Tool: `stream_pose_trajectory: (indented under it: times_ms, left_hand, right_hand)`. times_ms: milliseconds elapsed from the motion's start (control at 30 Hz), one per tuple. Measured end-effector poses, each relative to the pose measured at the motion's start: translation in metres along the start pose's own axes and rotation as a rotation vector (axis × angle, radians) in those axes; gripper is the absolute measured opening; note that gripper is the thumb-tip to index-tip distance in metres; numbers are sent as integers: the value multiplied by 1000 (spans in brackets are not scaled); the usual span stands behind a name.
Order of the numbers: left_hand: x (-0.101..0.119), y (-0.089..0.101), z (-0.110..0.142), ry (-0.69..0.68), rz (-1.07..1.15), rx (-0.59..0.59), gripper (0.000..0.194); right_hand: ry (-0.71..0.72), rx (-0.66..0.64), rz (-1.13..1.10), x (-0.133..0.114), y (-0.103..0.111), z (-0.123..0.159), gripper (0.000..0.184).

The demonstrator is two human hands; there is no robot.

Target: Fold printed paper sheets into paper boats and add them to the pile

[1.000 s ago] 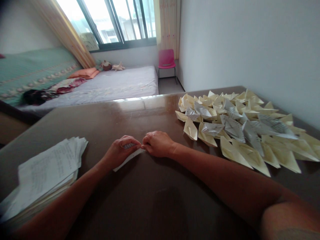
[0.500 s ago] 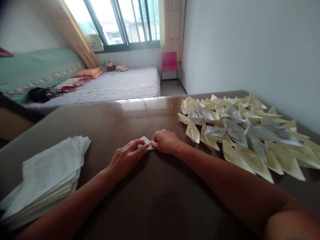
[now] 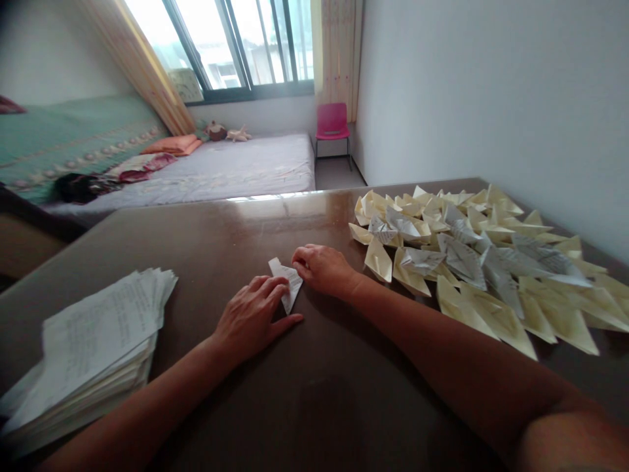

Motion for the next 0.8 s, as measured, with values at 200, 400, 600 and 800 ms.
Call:
stream_pose_trajectory:
  times_ms: [200, 400, 600, 800]
  left_hand:
    - [-14, 5, 2, -3, -29, -45, 26]
    - [-25, 6, 0, 13, -36, -106, 25]
    - [-17, 4, -4, 33, -115, -50, 30]
    - [-17, 1, -9, 50, -231, -42, 26]
  right_hand:
    - [5, -107, -38, 1, -13, 2, 22]
    - [234, -294, -252, -22, -22, 9, 23]
    - [86, -329, -272, -12, -9, 3, 25]
    - [-29, 67, -208, 17, 8, -9, 19]
Point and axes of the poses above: each hand's wrist, its own z-axis away from the middle knuckle, its own y-axis out of the back of the hand, x = y × z, the point moved 4 cm from there along -z, towards the middle knuckle, and after that the axes turned 2 degrees about -x, right-handed, at the moved point
